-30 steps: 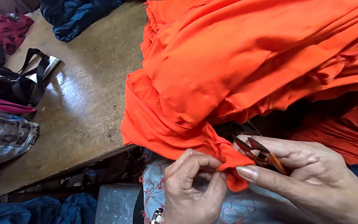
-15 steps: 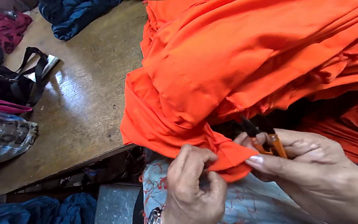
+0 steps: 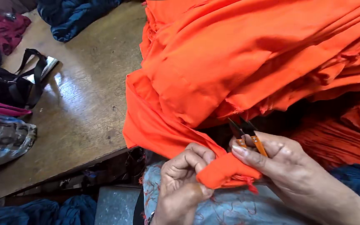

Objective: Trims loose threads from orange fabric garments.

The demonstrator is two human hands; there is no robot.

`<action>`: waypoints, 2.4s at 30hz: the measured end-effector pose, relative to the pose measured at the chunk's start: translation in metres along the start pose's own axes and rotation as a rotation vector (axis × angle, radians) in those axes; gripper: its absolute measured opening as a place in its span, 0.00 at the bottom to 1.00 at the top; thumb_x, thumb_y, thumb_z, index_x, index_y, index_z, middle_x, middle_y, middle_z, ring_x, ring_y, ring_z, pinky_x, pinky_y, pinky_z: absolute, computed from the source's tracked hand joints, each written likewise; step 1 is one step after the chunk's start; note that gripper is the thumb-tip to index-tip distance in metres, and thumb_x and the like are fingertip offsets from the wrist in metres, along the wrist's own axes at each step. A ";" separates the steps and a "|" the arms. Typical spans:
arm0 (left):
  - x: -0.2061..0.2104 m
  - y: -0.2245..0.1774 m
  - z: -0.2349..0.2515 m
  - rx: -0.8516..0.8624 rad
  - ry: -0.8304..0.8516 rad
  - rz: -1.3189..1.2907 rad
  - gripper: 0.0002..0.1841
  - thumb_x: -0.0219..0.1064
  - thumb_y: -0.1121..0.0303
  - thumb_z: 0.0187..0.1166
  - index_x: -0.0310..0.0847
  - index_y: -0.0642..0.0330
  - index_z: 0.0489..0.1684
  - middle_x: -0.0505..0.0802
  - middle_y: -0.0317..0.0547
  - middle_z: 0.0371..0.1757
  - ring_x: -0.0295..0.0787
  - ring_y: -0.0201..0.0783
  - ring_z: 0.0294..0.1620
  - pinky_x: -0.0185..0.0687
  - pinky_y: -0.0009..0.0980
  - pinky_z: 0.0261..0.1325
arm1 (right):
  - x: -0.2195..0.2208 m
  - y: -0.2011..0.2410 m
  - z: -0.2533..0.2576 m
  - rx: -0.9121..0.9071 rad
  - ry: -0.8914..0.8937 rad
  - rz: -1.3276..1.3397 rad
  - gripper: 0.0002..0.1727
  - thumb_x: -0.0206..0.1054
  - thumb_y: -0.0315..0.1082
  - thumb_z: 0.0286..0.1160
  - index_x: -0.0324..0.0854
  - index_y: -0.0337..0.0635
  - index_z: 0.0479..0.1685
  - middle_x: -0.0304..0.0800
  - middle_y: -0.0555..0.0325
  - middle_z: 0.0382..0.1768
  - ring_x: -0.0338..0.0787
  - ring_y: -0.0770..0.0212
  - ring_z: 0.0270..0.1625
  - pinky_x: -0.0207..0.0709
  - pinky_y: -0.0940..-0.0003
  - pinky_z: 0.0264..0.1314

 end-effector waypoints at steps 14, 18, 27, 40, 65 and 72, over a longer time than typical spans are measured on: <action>0.013 0.004 0.000 0.233 -0.124 0.811 0.14 0.82 0.73 0.67 0.85 0.68 0.44 0.90 0.47 0.42 0.92 0.35 0.34 0.95 0.30 0.35 | 0.004 0.028 -0.005 -0.420 -0.005 -0.490 0.07 0.64 0.40 0.86 0.85 0.52 0.40 0.83 0.75 0.28 0.82 0.82 0.30 0.78 0.87 0.33; 0.010 0.003 0.000 0.152 -0.102 0.643 0.06 0.77 0.80 0.69 0.89 0.72 0.40 0.91 0.53 0.46 0.93 0.39 0.44 0.95 0.31 0.45 | 0.005 0.020 -0.001 -0.325 -0.052 -0.301 0.05 0.66 0.41 0.82 0.83 0.52 0.42 0.82 0.72 0.26 0.81 0.77 0.25 0.78 0.85 0.25; 0.012 0.002 -0.003 -0.046 -0.016 -0.169 0.05 0.67 0.74 0.81 0.85 0.62 0.48 0.93 0.47 0.39 0.93 0.33 0.44 0.88 0.31 0.53 | 0.005 0.020 -0.007 -0.447 0.110 -0.504 0.08 0.62 0.38 0.87 0.85 0.51 0.42 0.85 0.77 0.30 0.83 0.87 0.35 0.78 0.89 0.41; 0.003 -0.002 -0.005 0.005 0.015 0.123 0.21 0.74 0.68 0.74 0.79 0.61 0.65 0.93 0.49 0.44 0.92 0.31 0.42 0.88 0.28 0.49 | 0.008 0.012 0.002 -0.217 0.087 -0.159 0.05 0.67 0.36 0.81 0.86 0.47 0.40 0.85 0.66 0.26 0.85 0.74 0.25 0.82 0.81 0.26; 0.014 -0.002 -0.003 0.029 -0.024 0.412 0.26 0.69 0.79 0.78 0.72 0.67 0.77 0.95 0.55 0.41 0.94 0.33 0.40 0.90 0.28 0.47 | -0.014 0.026 -0.006 -0.447 0.228 -0.463 0.20 0.81 0.55 0.64 0.83 0.54 0.43 0.83 0.77 0.35 0.82 0.84 0.36 0.78 0.89 0.34; 0.013 -0.003 -0.006 0.024 -0.039 0.432 0.23 0.63 0.79 0.81 0.71 0.67 0.76 0.94 0.52 0.37 0.93 0.32 0.37 0.89 0.27 0.45 | -0.012 0.028 -0.007 -0.632 0.249 -0.592 0.08 0.67 0.37 0.79 0.89 0.46 0.41 0.88 0.69 0.35 0.84 0.81 0.38 0.78 0.87 0.38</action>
Point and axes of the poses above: each hand's wrist, its own z-axis towards the middle knuckle, its own x-axis out of the palm, y = z × x, the point moved 2 cm from there along z, towards the middle knuckle
